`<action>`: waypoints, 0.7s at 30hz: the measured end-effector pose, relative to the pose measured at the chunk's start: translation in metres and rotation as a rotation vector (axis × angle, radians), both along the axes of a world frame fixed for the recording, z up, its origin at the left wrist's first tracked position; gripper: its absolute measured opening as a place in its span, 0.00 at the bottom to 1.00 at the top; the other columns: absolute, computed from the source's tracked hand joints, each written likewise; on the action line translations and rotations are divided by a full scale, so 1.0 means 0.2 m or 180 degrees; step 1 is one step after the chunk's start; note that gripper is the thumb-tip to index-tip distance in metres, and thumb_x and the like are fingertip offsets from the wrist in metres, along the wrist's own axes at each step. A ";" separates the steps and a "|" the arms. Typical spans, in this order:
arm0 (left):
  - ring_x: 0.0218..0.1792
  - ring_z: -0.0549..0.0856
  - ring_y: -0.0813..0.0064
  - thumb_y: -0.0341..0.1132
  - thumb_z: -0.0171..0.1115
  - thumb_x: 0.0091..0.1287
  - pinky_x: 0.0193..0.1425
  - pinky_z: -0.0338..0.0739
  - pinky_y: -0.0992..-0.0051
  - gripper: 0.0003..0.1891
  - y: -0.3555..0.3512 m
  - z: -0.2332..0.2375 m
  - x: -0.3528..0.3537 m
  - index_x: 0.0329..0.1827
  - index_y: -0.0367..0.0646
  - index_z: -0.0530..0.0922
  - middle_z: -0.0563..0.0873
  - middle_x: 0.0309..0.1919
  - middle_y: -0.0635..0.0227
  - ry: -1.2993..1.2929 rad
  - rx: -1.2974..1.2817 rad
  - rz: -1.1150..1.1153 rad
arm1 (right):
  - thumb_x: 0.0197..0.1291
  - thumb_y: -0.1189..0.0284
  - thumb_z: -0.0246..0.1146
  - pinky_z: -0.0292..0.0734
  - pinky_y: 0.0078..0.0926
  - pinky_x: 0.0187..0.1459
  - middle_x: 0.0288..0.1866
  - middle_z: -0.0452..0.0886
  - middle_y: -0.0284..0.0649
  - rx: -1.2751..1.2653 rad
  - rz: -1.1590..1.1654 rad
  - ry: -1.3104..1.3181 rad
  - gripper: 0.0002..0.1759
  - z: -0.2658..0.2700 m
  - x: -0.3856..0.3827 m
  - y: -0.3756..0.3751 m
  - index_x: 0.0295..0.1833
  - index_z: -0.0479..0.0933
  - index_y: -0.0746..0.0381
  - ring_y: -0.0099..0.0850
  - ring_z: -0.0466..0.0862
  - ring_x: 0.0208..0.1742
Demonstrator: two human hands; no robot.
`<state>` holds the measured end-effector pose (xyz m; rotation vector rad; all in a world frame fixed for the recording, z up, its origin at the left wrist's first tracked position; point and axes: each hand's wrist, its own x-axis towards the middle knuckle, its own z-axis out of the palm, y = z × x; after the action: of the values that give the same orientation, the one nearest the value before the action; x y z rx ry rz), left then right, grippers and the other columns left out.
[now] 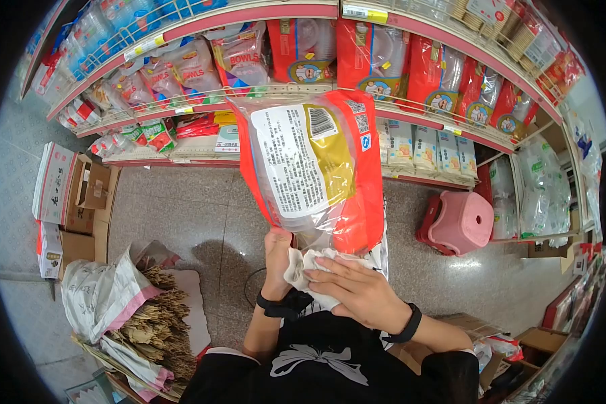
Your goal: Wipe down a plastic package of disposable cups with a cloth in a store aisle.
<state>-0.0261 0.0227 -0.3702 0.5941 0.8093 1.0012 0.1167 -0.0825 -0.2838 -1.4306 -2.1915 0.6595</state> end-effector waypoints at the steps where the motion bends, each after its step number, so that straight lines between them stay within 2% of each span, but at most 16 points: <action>1: 0.45 0.78 0.74 0.33 0.47 0.73 0.52 0.74 0.70 0.05 0.00 -0.01 0.01 0.41 0.42 0.68 0.78 0.42 0.64 0.0067 0.0015 0.0119 | 0.45 0.69 0.68 0.60 0.35 0.70 0.67 0.69 0.36 -0.0048 0.0046 0.0146 0.30 -0.01 0.01 -0.01 0.58 0.72 0.60 0.35 0.64 0.71; 3: 0.47 0.78 0.72 0.33 0.47 0.74 0.54 0.74 0.69 0.06 0.01 0.04 0.03 0.41 0.41 0.68 0.79 0.44 0.62 0.0131 0.0021 0.0234 | 0.47 0.69 0.67 0.61 0.35 0.69 0.65 0.71 0.38 -0.0105 0.0089 0.0289 0.28 -0.02 0.02 -0.02 0.57 0.72 0.60 0.36 0.67 0.69; 5: 0.47 0.80 0.69 0.34 0.47 0.74 0.54 0.75 0.67 0.07 0.01 0.11 0.04 0.40 0.39 0.68 0.80 0.44 0.59 -0.0111 0.0194 -0.0033 | 0.50 0.70 0.64 0.66 0.36 0.66 0.59 0.76 0.43 -0.0043 -0.0056 0.0431 0.23 -0.03 0.03 -0.04 0.55 0.74 0.60 0.40 0.73 0.64; 6: 0.47 0.80 0.69 0.34 0.47 0.74 0.54 0.75 0.67 0.07 0.01 0.10 0.04 0.40 0.39 0.68 0.80 0.44 0.59 -0.0115 0.0192 -0.0024 | 0.50 0.70 0.64 0.66 0.36 0.66 0.59 0.76 0.43 -0.0045 -0.0047 0.0427 0.23 -0.02 0.04 -0.04 0.55 0.74 0.60 0.40 0.73 0.64; 8: 0.41 0.83 0.72 0.41 0.45 0.75 0.44 0.79 0.71 0.14 0.01 0.08 0.05 0.48 0.37 0.70 0.81 0.43 0.61 0.0150 0.0411 -0.0258 | 0.51 0.72 0.59 0.73 0.39 0.57 0.49 0.81 0.46 -0.0017 -0.0284 0.0781 0.18 -0.01 0.07 -0.06 0.50 0.77 0.62 0.45 0.79 0.53; 9: 0.38 0.84 0.73 0.45 0.44 0.75 0.39 0.81 0.73 0.19 0.01 0.07 0.04 0.52 0.36 0.71 0.81 0.42 0.62 0.0287 0.0516 -0.0383 | 0.51 0.72 0.59 0.73 0.39 0.57 0.49 0.81 0.46 -0.0021 -0.0291 0.0786 0.18 0.01 0.09 -0.08 0.50 0.77 0.62 0.45 0.79 0.53; 11: 0.38 0.84 0.74 0.48 0.43 0.75 0.37 0.81 0.73 0.21 0.03 0.07 0.04 0.52 0.36 0.71 0.81 0.41 0.63 0.0237 0.0525 -0.0455 | 0.53 0.74 0.54 0.76 0.38 0.48 0.41 0.82 0.48 -0.0891 -0.0755 0.1047 0.14 0.03 0.15 -0.13 0.43 0.79 0.66 0.45 0.82 0.42; 13: 0.37 0.83 0.75 0.51 0.43 0.74 0.36 0.81 0.72 0.24 0.04 0.07 0.04 0.52 0.36 0.71 0.81 0.40 0.64 0.0187 0.0500 -0.0528 | 0.55 0.75 0.51 0.76 0.33 0.42 0.32 0.80 0.48 -0.0122 -0.2134 0.2180 0.12 0.02 0.20 -0.22 0.38 0.78 0.69 0.39 0.81 0.34; 14: 0.41 0.82 0.74 0.53 0.41 0.74 0.41 0.80 0.72 0.25 0.05 0.09 0.05 0.55 0.36 0.69 0.80 0.44 0.63 0.0098 0.0449 -0.0494 | 0.62 0.73 0.49 0.75 0.28 0.43 0.35 0.80 0.44 0.0090 -0.2205 0.1725 0.13 0.00 0.22 -0.25 0.39 0.77 0.70 0.31 0.80 0.37; 15: 0.45 0.82 0.73 0.54 0.40 0.74 0.46 0.79 0.72 0.27 0.04 0.10 0.05 0.58 0.36 0.67 0.79 0.48 0.62 0.0017 0.0371 -0.0467 | 0.68 0.71 0.46 0.73 0.26 0.45 0.41 0.80 0.41 0.0790 -0.4089 0.1596 0.15 -0.08 0.22 -0.24 0.44 0.76 0.70 0.28 0.79 0.42; 16: 0.49 0.81 0.72 0.55 0.39 0.74 0.51 0.78 0.71 0.29 0.04 0.12 0.05 0.62 0.36 0.65 0.78 0.53 0.61 -0.0059 0.0309 -0.0441 | 0.65 0.73 0.48 0.71 0.27 0.49 0.43 0.80 0.41 0.0796 -0.4293 0.2920 0.14 -0.07 0.28 -0.25 0.47 0.76 0.69 0.32 0.79 0.45; 17: 0.44 0.82 0.74 0.51 0.39 0.75 0.49 0.79 0.72 0.27 0.05 0.14 0.06 0.58 0.34 0.67 0.80 0.49 0.62 -0.0173 0.0331 -0.0305 | 0.67 0.73 0.45 0.71 0.25 0.52 0.45 0.79 0.38 0.0915 -0.3880 0.2763 0.17 -0.08 0.32 -0.25 0.52 0.75 0.69 0.28 0.77 0.49; 18: 0.44 0.82 0.74 0.51 0.39 0.75 0.49 0.79 0.72 0.27 0.05 0.15 0.06 0.58 0.34 0.67 0.80 0.49 0.62 -0.0142 0.0310 -0.0327 | 0.67 0.73 0.45 0.71 0.25 0.52 0.45 0.79 0.38 0.0889 -0.3915 0.2779 0.17 -0.09 0.33 -0.24 0.52 0.75 0.69 0.28 0.77 0.49; 20: 0.45 0.83 0.74 0.52 0.39 0.75 0.48 0.80 0.72 0.27 0.07 0.19 0.08 0.61 0.34 0.66 0.80 0.49 0.61 -0.0371 0.0009 -0.0332 | 0.61 0.75 0.55 0.69 0.27 0.55 0.54 0.74 0.47 0.0926 -0.3459 0.1352 0.21 -0.12 0.37 -0.17 0.59 0.69 0.69 0.35 0.75 0.55; 21: 0.45 0.83 0.74 0.52 0.39 0.75 0.48 0.80 0.72 0.27 0.07 0.21 0.07 0.61 0.34 0.66 0.80 0.49 0.61 -0.0359 0.0017 -0.0339 | 0.61 0.75 0.55 0.69 0.27 0.55 0.54 0.74 0.47 0.0929 -0.3466 0.1368 0.21 -0.14 0.36 -0.15 0.59 0.69 0.69 0.35 0.75 0.55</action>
<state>-0.0116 0.0374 -0.3281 0.5744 0.6689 0.9310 0.1883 -0.1117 -0.3125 -1.7951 -0.8959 0.1899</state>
